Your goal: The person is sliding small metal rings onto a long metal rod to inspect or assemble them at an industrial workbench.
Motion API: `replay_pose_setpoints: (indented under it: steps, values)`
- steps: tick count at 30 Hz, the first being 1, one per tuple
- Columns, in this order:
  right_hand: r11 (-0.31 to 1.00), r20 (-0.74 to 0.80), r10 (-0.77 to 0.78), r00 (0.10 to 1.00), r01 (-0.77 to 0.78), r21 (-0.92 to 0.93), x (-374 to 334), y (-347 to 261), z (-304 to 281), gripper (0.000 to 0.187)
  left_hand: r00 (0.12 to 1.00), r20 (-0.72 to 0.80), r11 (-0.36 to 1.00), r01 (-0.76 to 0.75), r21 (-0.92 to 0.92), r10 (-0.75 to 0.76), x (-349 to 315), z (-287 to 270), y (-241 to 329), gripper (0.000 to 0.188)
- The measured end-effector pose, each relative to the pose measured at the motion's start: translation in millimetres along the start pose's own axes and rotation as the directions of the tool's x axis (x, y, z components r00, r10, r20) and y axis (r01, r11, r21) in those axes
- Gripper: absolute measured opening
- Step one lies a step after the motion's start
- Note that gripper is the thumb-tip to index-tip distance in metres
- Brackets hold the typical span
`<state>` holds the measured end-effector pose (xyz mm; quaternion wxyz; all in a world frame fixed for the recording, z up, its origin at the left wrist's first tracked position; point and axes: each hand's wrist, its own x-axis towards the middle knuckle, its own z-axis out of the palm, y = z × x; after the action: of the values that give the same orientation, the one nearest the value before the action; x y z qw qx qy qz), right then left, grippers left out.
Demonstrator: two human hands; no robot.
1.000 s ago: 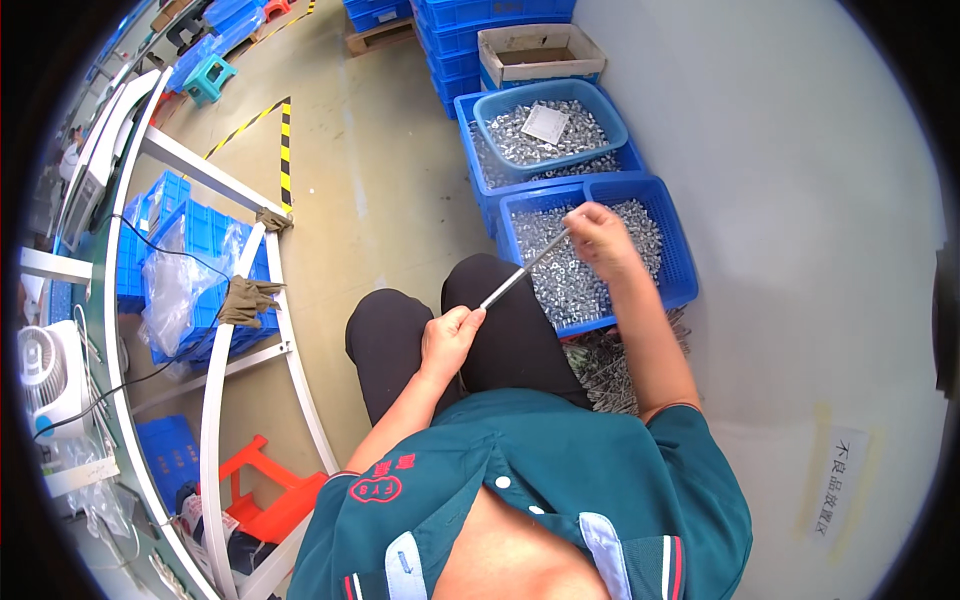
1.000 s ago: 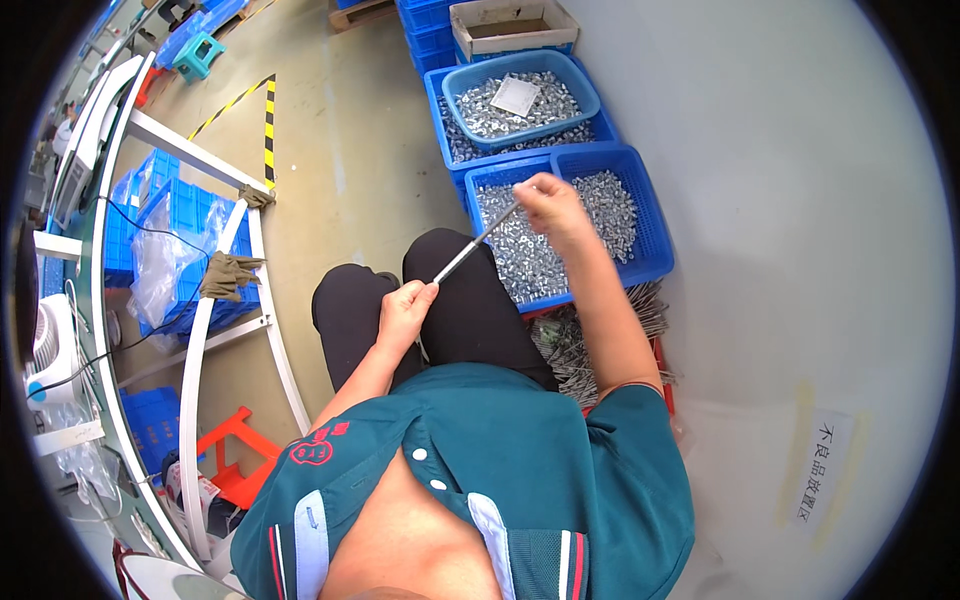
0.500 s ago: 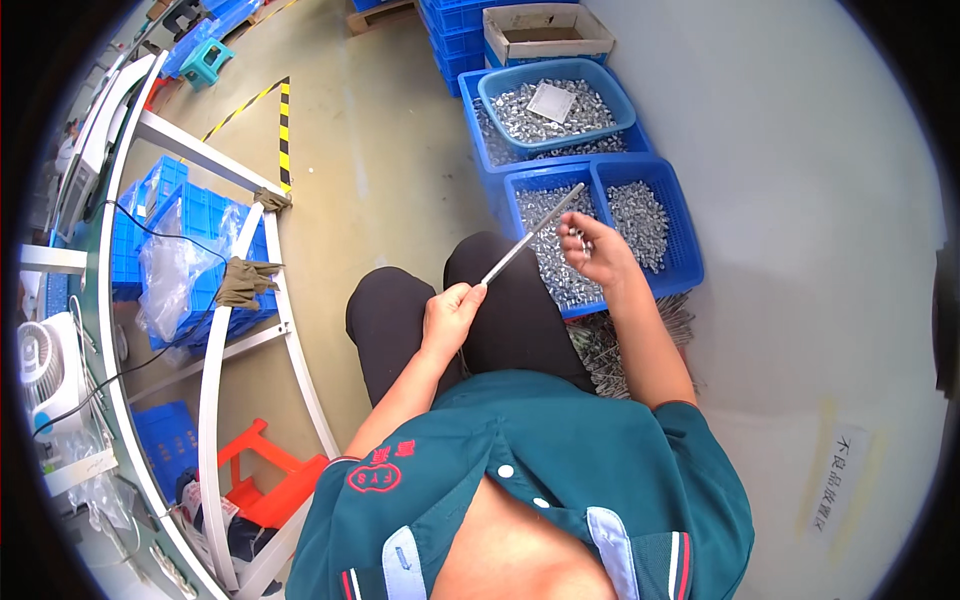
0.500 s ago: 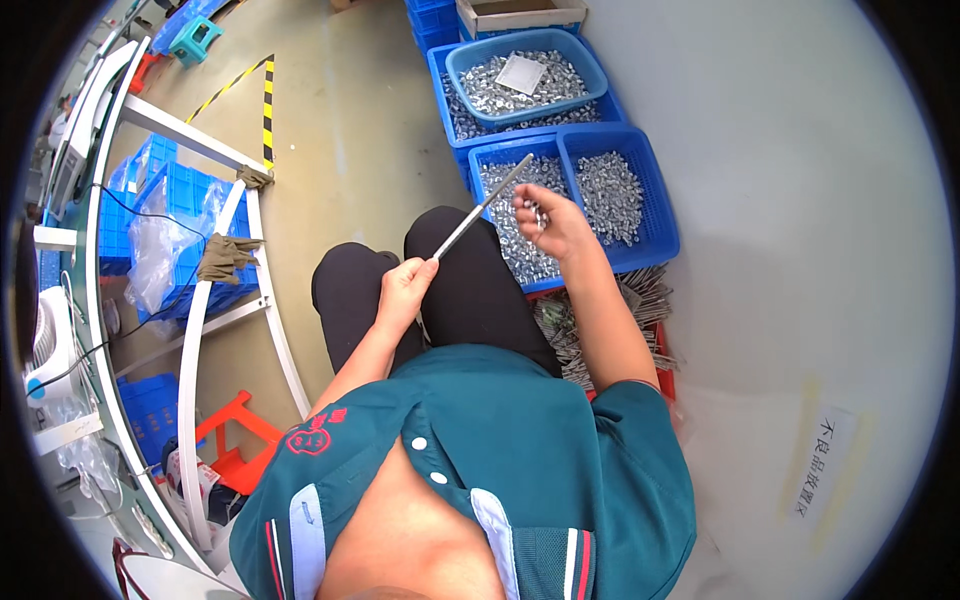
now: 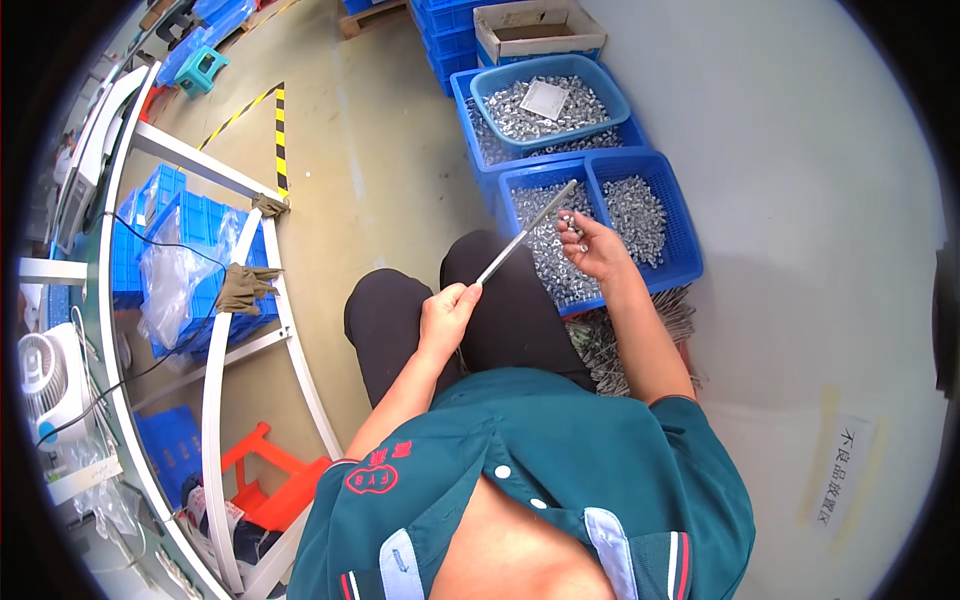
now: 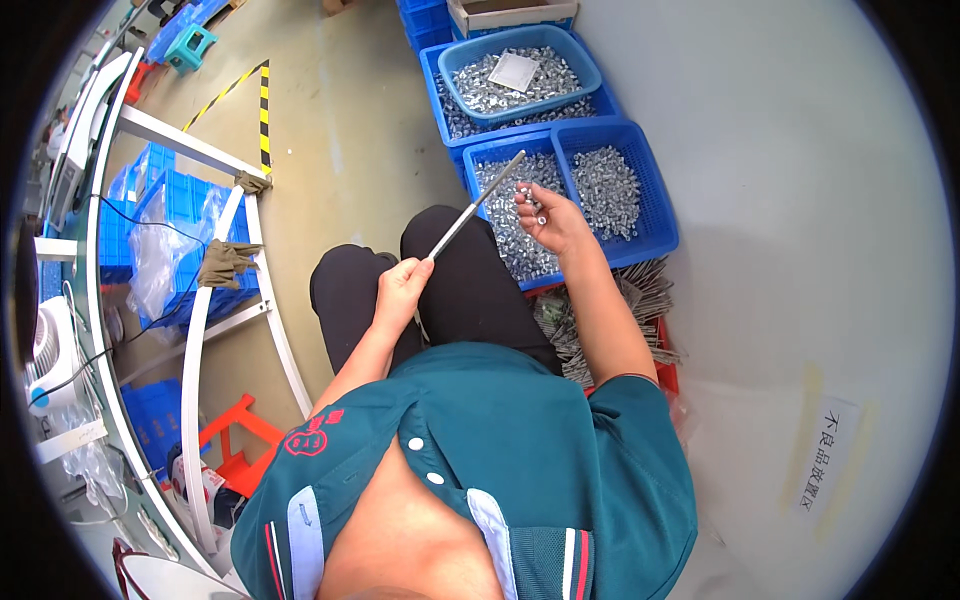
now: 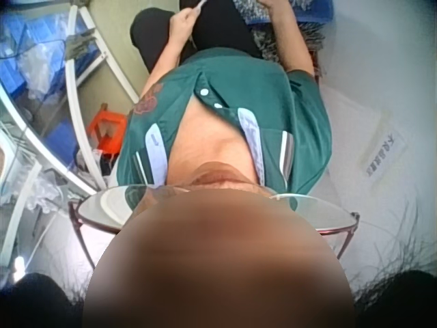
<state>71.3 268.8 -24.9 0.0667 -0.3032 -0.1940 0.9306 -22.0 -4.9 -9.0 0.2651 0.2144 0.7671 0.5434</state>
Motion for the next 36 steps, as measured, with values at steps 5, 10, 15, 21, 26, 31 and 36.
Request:
replay_pose_setpoints:
  steps: [5, 10, 15, 21, 26, 31, 36]
  values:
    - [0.995, 0.145, -0.026, 0.989, 0.012, 0.100, 0, -4, -7, 0.025, 1.000, 0.001, 1.000, -0.011, 0.002, 0.011, 0, 2, -2, 0.045]
    - [0.980, 0.148, -0.047, 0.988, 0.018, 0.196, -3, -5, 5, 0.024, 1.000, 0.001, 1.000, -0.020, 0.009, 0.020, -1, 1, 1, 0.046]
    - [0.947, 0.273, -0.003, 0.962, -0.085, 0.310, 3, -4, -4, 0.024, 1.000, 0.001, 1.000, -0.016, 0.020, 0.016, 0, 2, 0, 0.045]
    - [0.935, 0.234, 0.005, 0.972, -0.087, 0.343, 4, 2, -1, 0.024, 0.999, -0.012, 0.999, -0.032, 0.009, 0.032, -1, 2, -3, 0.046]
    - [0.938, 0.339, -0.022, 0.941, -0.098, 0.332, 5, 2, -9, 0.023, 0.999, -0.003, 0.999, -0.042, 0.010, 0.042, -1, 3, 0, 0.046]
    - [0.971, 0.083, -0.054, 0.995, 0.033, 0.236, 1, 3, 7, 0.025, 0.999, -0.004, 0.999, -0.033, 0.014, 0.033, -2, 1, 0, 0.046]
    - [0.974, 0.092, -0.023, 0.996, 0.002, 0.225, -4, -3, 7, 0.024, 0.999, -0.009, 0.998, -0.039, 0.056, 0.040, -3, 2, 1, 0.042]
